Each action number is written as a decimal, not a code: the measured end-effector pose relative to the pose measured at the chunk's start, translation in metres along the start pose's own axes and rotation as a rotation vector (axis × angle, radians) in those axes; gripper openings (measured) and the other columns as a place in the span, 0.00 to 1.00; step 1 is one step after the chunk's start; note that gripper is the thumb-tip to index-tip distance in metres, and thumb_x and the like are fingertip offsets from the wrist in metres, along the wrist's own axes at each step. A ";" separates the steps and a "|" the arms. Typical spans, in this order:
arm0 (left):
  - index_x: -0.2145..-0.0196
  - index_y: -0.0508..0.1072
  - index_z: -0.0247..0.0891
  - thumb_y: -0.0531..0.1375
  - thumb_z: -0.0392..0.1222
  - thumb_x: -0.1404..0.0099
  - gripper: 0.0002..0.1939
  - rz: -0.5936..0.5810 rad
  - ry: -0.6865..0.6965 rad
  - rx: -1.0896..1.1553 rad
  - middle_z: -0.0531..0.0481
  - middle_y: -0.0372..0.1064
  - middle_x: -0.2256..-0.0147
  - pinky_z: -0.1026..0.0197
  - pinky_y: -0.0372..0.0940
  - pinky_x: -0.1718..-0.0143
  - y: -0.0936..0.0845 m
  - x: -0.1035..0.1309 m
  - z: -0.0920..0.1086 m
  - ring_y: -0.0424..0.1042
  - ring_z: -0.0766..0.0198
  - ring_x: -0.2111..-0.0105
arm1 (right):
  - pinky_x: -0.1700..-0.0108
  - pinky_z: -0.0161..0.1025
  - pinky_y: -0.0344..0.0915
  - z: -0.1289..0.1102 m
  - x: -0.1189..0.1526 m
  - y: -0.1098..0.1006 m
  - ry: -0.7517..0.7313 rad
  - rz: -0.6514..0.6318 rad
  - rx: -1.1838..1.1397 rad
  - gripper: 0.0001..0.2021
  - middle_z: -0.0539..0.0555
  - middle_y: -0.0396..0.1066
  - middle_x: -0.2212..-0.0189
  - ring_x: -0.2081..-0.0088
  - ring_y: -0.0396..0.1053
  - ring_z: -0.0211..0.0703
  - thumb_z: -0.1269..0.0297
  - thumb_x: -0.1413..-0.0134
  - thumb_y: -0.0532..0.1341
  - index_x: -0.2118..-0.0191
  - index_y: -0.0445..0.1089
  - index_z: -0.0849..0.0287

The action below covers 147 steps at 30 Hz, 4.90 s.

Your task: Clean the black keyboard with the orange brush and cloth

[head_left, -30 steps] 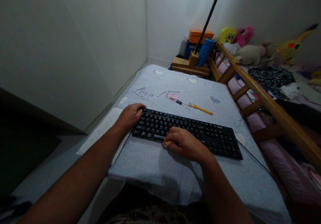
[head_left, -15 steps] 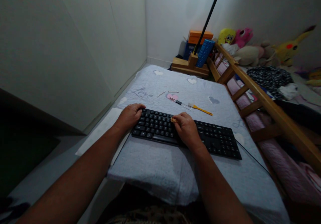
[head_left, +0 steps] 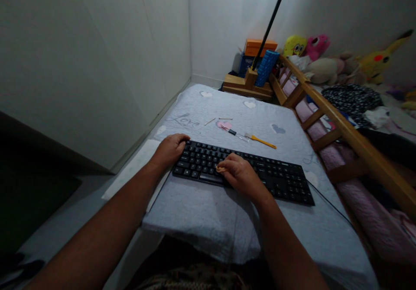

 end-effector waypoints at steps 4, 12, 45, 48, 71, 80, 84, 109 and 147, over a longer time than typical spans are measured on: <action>0.52 0.79 0.35 0.51 0.43 0.37 0.23 -0.005 0.008 -0.009 0.42 0.79 0.52 0.52 0.66 0.44 0.000 -0.001 -0.001 0.76 0.52 0.51 | 0.57 0.39 0.66 -0.004 0.004 -0.001 -0.027 -0.052 -0.032 0.09 0.55 0.71 0.63 0.61 0.69 0.41 0.74 0.38 0.60 0.60 0.78 0.59; 0.53 0.80 0.39 0.51 0.42 0.38 0.21 0.007 0.010 -0.007 0.44 0.79 0.53 0.50 0.67 0.44 0.001 -0.001 -0.001 0.76 0.52 0.52 | 0.57 0.38 0.65 -0.012 0.009 -0.006 -0.076 -0.174 -0.034 0.10 0.55 0.71 0.63 0.61 0.69 0.40 0.74 0.38 0.59 0.61 0.79 0.59; 0.53 0.80 0.38 0.51 0.43 0.37 0.22 0.002 0.004 -0.003 0.43 0.79 0.51 0.49 0.66 0.42 -0.002 0.001 0.004 0.75 0.51 0.50 | 0.53 0.42 0.65 0.012 0.001 -0.007 0.055 0.095 0.020 0.09 0.56 0.72 0.62 0.58 0.69 0.44 0.73 0.38 0.59 0.60 0.77 0.58; 0.52 0.79 0.38 0.51 0.43 0.37 0.22 -0.005 -0.006 0.000 0.43 0.78 0.51 0.49 0.66 0.43 -0.002 0.001 0.004 0.75 0.51 0.50 | 0.55 0.41 0.65 0.008 0.004 -0.010 0.046 0.029 0.009 0.09 0.56 0.72 0.62 0.59 0.69 0.43 0.73 0.39 0.60 0.59 0.77 0.59; 0.53 0.80 0.38 0.51 0.44 0.37 0.22 0.004 -0.003 -0.001 0.44 0.79 0.52 0.51 0.67 0.44 -0.001 0.001 0.003 0.75 0.52 0.50 | 0.59 0.37 0.62 -0.011 0.015 -0.019 -0.086 -0.269 -0.054 0.09 0.52 0.70 0.67 0.64 0.67 0.39 0.72 0.38 0.59 0.64 0.78 0.58; 0.53 0.80 0.39 0.51 0.44 0.37 0.22 0.001 -0.007 -0.012 0.44 0.79 0.52 0.51 0.67 0.44 -0.002 0.001 0.003 0.76 0.52 0.51 | 0.58 0.37 0.64 -0.005 0.013 -0.022 -0.005 -0.063 -0.140 0.08 0.52 0.72 0.65 0.62 0.70 0.40 0.71 0.38 0.60 0.61 0.78 0.56; 0.53 0.80 0.39 0.51 0.44 0.37 0.22 -0.001 -0.007 -0.012 0.45 0.79 0.52 0.52 0.67 0.44 -0.001 0.001 0.003 0.76 0.53 0.51 | 0.54 0.42 0.65 0.016 0.005 -0.013 0.103 0.267 -0.041 0.09 0.55 0.72 0.64 0.60 0.70 0.45 0.72 0.40 0.60 0.60 0.77 0.57; 0.53 0.80 0.37 0.51 0.44 0.38 0.23 -0.003 -0.002 0.009 0.43 0.79 0.52 0.50 0.67 0.44 -0.002 0.000 0.005 0.76 0.51 0.50 | 0.55 0.40 0.65 0.010 0.008 -0.017 0.064 0.035 0.068 0.08 0.56 0.72 0.63 0.60 0.69 0.43 0.75 0.39 0.60 0.60 0.77 0.59; 0.52 0.79 0.38 0.51 0.45 0.38 0.23 -0.014 -0.018 -0.015 0.43 0.79 0.52 0.51 0.67 0.44 -0.002 0.001 0.004 0.76 0.51 0.51 | 0.56 0.40 0.63 0.000 0.030 -0.023 -0.135 -0.097 -0.045 0.08 0.54 0.73 0.65 0.60 0.68 0.42 0.71 0.37 0.60 0.61 0.79 0.57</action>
Point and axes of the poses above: each hand's wrist, its own x-axis away from the middle knuckle, its own y-axis out of the palm, z = x × y, the point moved 1 cm from there along -x, towards the middle knuckle
